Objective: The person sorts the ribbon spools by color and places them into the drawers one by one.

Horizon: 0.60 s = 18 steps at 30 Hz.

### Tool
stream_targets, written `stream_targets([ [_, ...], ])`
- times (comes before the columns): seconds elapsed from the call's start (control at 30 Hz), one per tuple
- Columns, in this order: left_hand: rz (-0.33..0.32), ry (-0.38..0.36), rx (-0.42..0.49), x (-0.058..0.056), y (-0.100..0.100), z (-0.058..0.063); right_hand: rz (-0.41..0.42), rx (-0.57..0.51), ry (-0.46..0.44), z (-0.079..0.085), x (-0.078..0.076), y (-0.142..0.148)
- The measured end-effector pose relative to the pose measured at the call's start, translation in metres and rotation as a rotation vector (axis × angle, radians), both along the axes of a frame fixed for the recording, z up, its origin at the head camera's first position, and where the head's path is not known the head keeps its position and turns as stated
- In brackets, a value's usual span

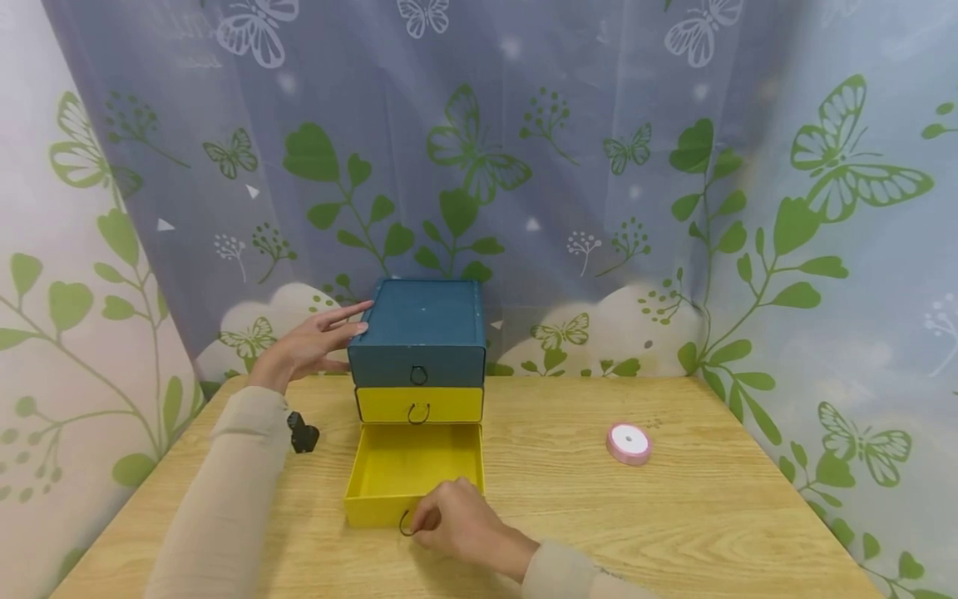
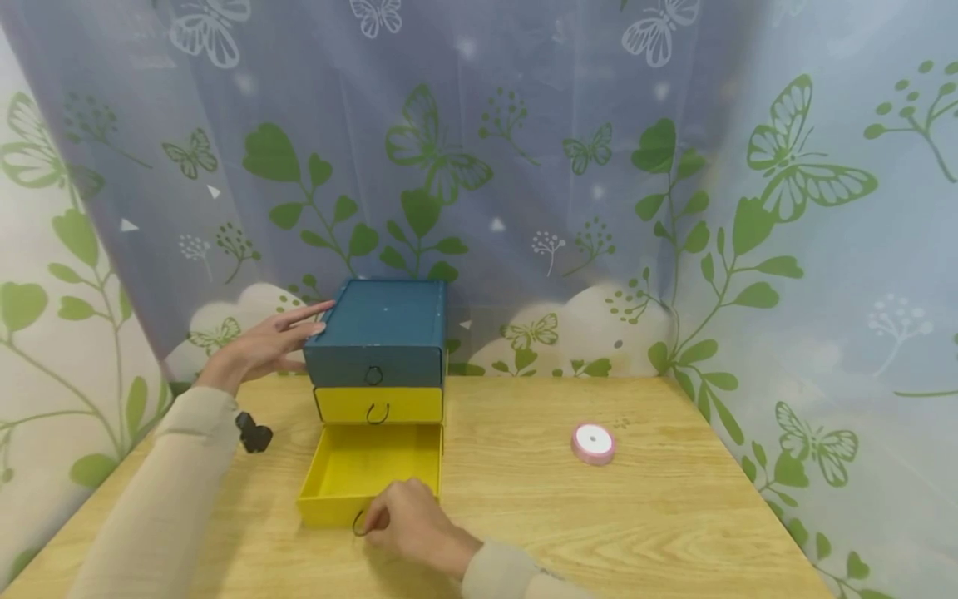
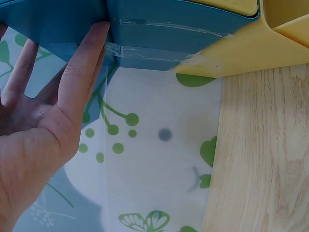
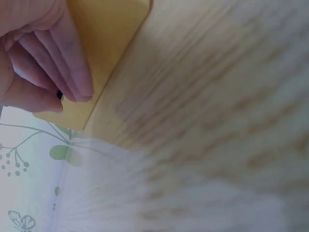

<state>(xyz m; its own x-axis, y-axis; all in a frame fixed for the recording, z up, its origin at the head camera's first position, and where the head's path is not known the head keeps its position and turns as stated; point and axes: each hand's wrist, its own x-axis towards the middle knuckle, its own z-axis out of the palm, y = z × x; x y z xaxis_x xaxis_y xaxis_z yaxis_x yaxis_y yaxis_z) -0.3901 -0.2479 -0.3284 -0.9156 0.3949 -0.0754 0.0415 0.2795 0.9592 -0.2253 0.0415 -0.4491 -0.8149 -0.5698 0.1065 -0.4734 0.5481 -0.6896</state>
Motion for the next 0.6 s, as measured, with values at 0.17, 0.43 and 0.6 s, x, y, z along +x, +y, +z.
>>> stream_targets([
  [0.17, 0.004, -0.003, -0.002, 0.000, 0.000, 0.000, 0.046, 0.085, -0.016, 0.012, -0.001, 0.006],
  [0.43, -0.006, 0.007, -0.015, 0.002, -0.001, 0.001, 0.074, 0.032, -0.097, 0.047, -0.011, 0.027],
  [0.6, -0.008, 0.013, -0.018, 0.001, -0.001, 0.002, 0.047, -0.008, -0.061, 0.063, -0.026, 0.047],
])
